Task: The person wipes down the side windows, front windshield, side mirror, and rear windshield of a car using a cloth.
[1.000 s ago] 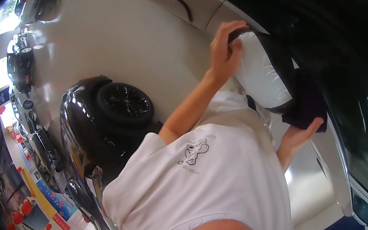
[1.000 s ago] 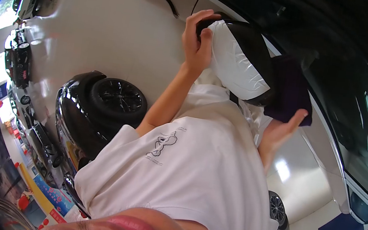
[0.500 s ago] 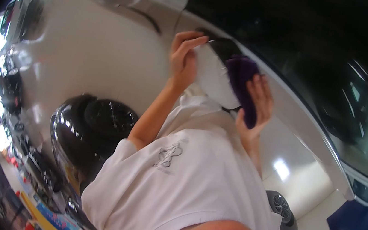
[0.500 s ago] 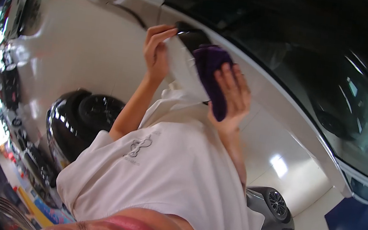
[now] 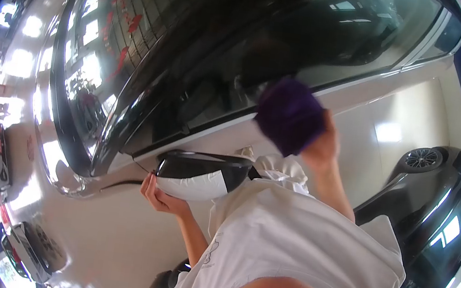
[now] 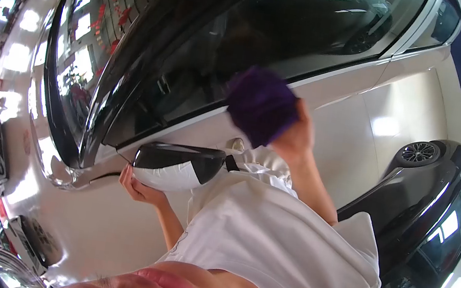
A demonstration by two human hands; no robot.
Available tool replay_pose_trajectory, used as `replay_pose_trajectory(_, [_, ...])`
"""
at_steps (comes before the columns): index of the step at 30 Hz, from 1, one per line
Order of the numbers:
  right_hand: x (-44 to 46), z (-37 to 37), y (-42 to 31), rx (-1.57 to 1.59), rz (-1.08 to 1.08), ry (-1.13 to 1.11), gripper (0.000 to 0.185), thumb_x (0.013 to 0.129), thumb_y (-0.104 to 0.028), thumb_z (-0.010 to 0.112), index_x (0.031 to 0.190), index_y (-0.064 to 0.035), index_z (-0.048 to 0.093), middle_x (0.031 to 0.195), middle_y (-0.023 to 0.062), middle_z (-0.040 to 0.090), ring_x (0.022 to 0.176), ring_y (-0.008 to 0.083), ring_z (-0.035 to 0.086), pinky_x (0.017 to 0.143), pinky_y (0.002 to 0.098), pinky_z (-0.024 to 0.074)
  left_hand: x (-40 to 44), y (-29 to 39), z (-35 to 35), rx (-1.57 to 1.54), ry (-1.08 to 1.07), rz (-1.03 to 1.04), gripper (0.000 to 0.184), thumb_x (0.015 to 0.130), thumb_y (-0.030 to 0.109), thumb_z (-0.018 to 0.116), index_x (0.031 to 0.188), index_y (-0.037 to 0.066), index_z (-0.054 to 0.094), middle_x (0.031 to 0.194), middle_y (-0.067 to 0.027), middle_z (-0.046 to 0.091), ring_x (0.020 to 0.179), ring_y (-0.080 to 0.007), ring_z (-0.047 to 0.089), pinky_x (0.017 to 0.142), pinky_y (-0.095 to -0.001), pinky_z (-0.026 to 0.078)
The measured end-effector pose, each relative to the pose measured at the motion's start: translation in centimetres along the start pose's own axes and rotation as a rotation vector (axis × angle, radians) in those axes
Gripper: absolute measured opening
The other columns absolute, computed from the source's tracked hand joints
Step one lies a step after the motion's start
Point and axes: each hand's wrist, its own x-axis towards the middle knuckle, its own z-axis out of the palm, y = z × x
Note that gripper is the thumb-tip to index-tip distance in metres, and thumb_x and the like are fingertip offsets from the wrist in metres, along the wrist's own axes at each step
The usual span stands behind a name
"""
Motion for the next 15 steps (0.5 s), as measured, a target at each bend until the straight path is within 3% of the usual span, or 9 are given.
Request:
replay_pose_trajectory(5, [-2.6,5.1,-4.8,-0.216,-0.64,-0.274,0.069,0.102,-0.05,0.039,0.156,-0.0089,0.026,0.161,0.0142,0.028,0.147,0.0352,0.028,0.122,0.0533,0.0177,-0.3,-0.3,0.1,0.012,0.005,-0.039,0.034,0.1,0.015,0.038,0.106,-0.004,0.065,0.112,-0.0183,0.062,0.108,-0.031,0.06,0.095,-0.0416,0.047])
replay_pose_trajectory(7, [-1.6,7.5,-4.8,-0.589,-1.099,0.032,0.071,0.102,-0.052,0.041,0.157,-0.0115,0.023,0.161,0.0121,0.027,0.148,0.0333,0.028,0.121,0.0522,0.0187,-0.5,-0.2,0.6,0.02,0.008,-0.046,0.036,0.1,0.018,0.037,0.107,-0.004,0.065,0.112,-0.0179,0.063,0.108,-0.0309,0.059,0.096,-0.0422,0.046])
replay_pose_trajectory(9, [0.0,9.2,-5.0,-0.74,-1.317,0.085,0.069,0.103,-0.052,0.04,0.156,-0.0103,0.025,0.16,0.0115,0.03,0.146,0.03,0.031,0.12,0.0476,0.023,-0.6,-0.1,0.3,0.059,0.026,-0.056,0.04,0.101,0.022,0.036,0.108,-0.004,0.065,0.113,-0.017,0.063,0.109,-0.0307,0.059,0.097,-0.0434,0.045])
replay_pose_trajectory(11, [1.7,6.9,-6.7,-1.002,-1.383,0.185,0.068,0.104,-0.052,0.038,0.156,-0.0087,0.026,0.159,0.0103,0.033,0.145,0.0263,0.034,0.119,0.044,0.0255,-0.7,0.0,0.5,0.048,0.023,-0.056,0.04,0.101,0.023,0.036,0.11,-0.004,0.064,0.114,-0.0166,0.063,0.109,-0.0304,0.058,0.098,-0.0438,0.044])
replay_pose_trajectory(12, [3.5,5.8,-6.5,-1.018,-1.444,0.266,0.069,0.103,-0.05,0.046,0.151,-0.0018,0.034,0.152,0.0113,0.042,0.141,0.0261,0.038,0.119,0.0411,0.0257,-0.7,-0.1,0.5,0.047,0.016,-0.045,0.041,0.1,0.023,0.035,0.11,-0.004,0.064,0.115,-0.0166,0.062,0.11,-0.0304,0.058,0.098,-0.0438,0.044])
replay_pose_trajectory(13, [4.6,-0.1,-9.6,-1.093,-1.402,0.45,0.068,0.103,-0.052,0.042,0.149,-0.0018,0.037,0.151,0.0118,0.044,0.138,0.0253,0.043,0.117,0.0398,0.0286,-0.7,0.0,0.3,0.047,0.006,-0.039,0.041,0.1,0.023,0.035,0.111,-0.004,0.064,0.116,-0.0167,0.062,0.11,-0.0303,0.058,0.098,-0.0438,0.044])
replay_pose_trajectory(14, [5.1,2.2,-7.9,-1.087,-1.402,0.456,0.068,0.103,-0.052,0.042,0.149,-0.0018,0.037,0.151,0.0118,0.044,0.138,0.0253,0.043,0.117,0.0398,0.0286,-0.7,0.2,0.4,0.041,0.008,-0.051,0.041,0.101,0.024,0.034,0.111,-0.003,0.063,0.117,-0.0166,0.061,0.11,-0.0301,0.057,0.098,-0.044,0.044])
replay_pose_trajectory(15, [6.6,6.9,-4.3,-1.6,-1.426,0.167,0.066,0.091,-0.03,0.054,0.15,-0.0045,0.039,0.155,0.0121,0.038,0.145,0.0297,0.03,0.119,0.044,0.0206,-0.8,0.4,0.3,0.038,0.006,-0.046,0.041,0.101,0.024,0.034,0.111,-0.003,0.063,0.117,-0.0166,0.061,0.11,-0.0301,0.057,0.098,-0.044,0.044])
